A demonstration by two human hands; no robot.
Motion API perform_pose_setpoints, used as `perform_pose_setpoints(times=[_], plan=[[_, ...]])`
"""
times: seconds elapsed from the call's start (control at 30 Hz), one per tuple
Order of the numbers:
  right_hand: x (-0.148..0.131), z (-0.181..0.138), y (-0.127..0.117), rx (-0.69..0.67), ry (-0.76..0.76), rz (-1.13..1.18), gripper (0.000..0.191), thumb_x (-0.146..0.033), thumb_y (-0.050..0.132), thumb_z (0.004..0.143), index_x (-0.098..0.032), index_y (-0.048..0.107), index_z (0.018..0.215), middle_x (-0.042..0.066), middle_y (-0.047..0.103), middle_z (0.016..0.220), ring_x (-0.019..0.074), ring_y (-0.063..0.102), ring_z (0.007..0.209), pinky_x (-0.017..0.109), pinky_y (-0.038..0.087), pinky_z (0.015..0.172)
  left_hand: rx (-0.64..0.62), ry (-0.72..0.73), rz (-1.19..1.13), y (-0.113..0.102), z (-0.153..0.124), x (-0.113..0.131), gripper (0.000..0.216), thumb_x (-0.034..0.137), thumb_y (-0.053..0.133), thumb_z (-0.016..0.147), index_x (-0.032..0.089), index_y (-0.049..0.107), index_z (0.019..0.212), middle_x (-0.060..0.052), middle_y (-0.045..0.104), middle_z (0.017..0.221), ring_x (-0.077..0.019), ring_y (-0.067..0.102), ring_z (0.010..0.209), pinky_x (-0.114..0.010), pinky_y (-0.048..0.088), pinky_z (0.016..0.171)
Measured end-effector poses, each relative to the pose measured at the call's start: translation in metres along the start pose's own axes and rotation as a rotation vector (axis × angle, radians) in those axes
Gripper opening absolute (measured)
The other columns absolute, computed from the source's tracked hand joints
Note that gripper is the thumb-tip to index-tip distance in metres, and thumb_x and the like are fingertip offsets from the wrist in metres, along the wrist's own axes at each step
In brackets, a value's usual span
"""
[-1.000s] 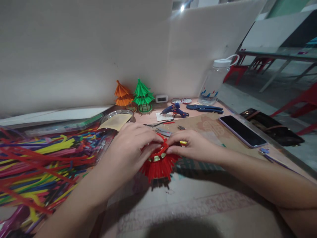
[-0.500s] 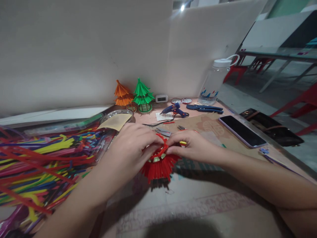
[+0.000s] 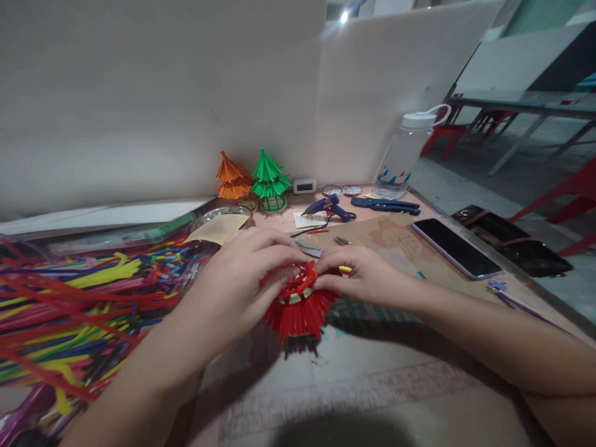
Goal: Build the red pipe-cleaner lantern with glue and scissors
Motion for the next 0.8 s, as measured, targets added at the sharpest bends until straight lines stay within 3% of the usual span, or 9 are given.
perform_pose_setpoints(times=[0.13, 0.3, 0.37, 0.5, 0.63, 0.8], plan=[[0.006, 0.002, -0.006, 0.022, 0.036, -0.049, 0.015, -0.024, 0.064, 0.090, -0.019, 0.078, 0.092, 0.004, 0.077, 0.088, 0.0157, 0.068, 0.077, 0.026, 0.049, 0.071, 0.045, -0.137, -0.046, -0.013, -0.004, -0.023, 0.030, 0.040, 0.061, 0.095, 0.024, 0.064, 0.120, -0.005, 0.066, 0.123, -0.0226, 0.059, 0.117, -0.037, 0.045, 0.100], [0.011, 0.004, -0.019, -0.031, 0.105, -0.108, 0.016, -0.025, 0.063, 0.090, -0.020, 0.078, 0.095, 0.003, 0.078, 0.091, 0.0165, 0.069, 0.080, 0.026, 0.050, 0.073, -0.131, -0.148, -0.124, 0.004, -0.006, -0.044, 0.069, 0.058, 0.071, 0.081, 0.029, 0.049, 0.140, -0.006, 0.055, 0.144, -0.0249, 0.051, 0.132, -0.038, 0.043, 0.109], [0.007, 0.003, -0.027, -0.023, 0.115, -0.129, 0.016, -0.024, 0.063, 0.091, -0.020, 0.077, 0.096, 0.003, 0.078, 0.094, 0.0163, 0.069, 0.083, 0.026, 0.050, 0.074, -0.098, -0.117, -0.135, 0.004, -0.003, -0.042, 0.060, 0.053, 0.069, 0.086, 0.029, 0.051, 0.137, -0.005, 0.057, 0.140, -0.0226, 0.051, 0.131, -0.036, 0.042, 0.109], [-0.006, -0.004, -0.048, 0.118, 0.093, -0.162, 0.016, -0.029, 0.063, 0.092, -0.019, 0.075, 0.096, 0.004, 0.078, 0.097, 0.0165, 0.070, 0.087, 0.026, 0.050, 0.076, 0.063, -0.010, -0.097, -0.003, 0.002, -0.021, 0.020, 0.027, 0.058, 0.098, 0.027, 0.065, 0.116, -0.003, 0.064, 0.121, -0.0167, 0.057, 0.117, -0.031, 0.044, 0.102], [-0.016, -0.006, -0.042, 0.069, -0.008, -0.200, 0.017, -0.027, 0.061, 0.094, -0.019, 0.076, 0.097, 0.003, 0.078, 0.095, 0.0154, 0.069, 0.086, 0.026, 0.050, 0.077, 0.073, 0.088, 0.006, 0.001, 0.005, -0.003, 0.019, 0.018, 0.055, 0.097, 0.024, 0.071, 0.106, -0.004, 0.065, 0.113, -0.0181, 0.059, 0.106, -0.036, 0.045, 0.095], [-0.011, -0.001, -0.032, 0.023, -0.001, -0.211, 0.015, -0.022, 0.062, 0.093, -0.017, 0.076, 0.095, 0.002, 0.077, 0.085, 0.0136, 0.067, 0.075, 0.024, 0.048, 0.068, 0.030, 0.091, 0.043, 0.007, 0.006, -0.002, 0.020, 0.019, 0.054, 0.097, 0.021, 0.073, 0.102, -0.006, 0.067, 0.115, -0.0215, 0.060, 0.106, -0.041, 0.045, 0.094]])
Point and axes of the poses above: each hand's wrist, its own z-axis towards the middle knuckle, its own y-axis out of the palm, x = y × z, the point moved 8 cm from there along z, towards the middle knuckle
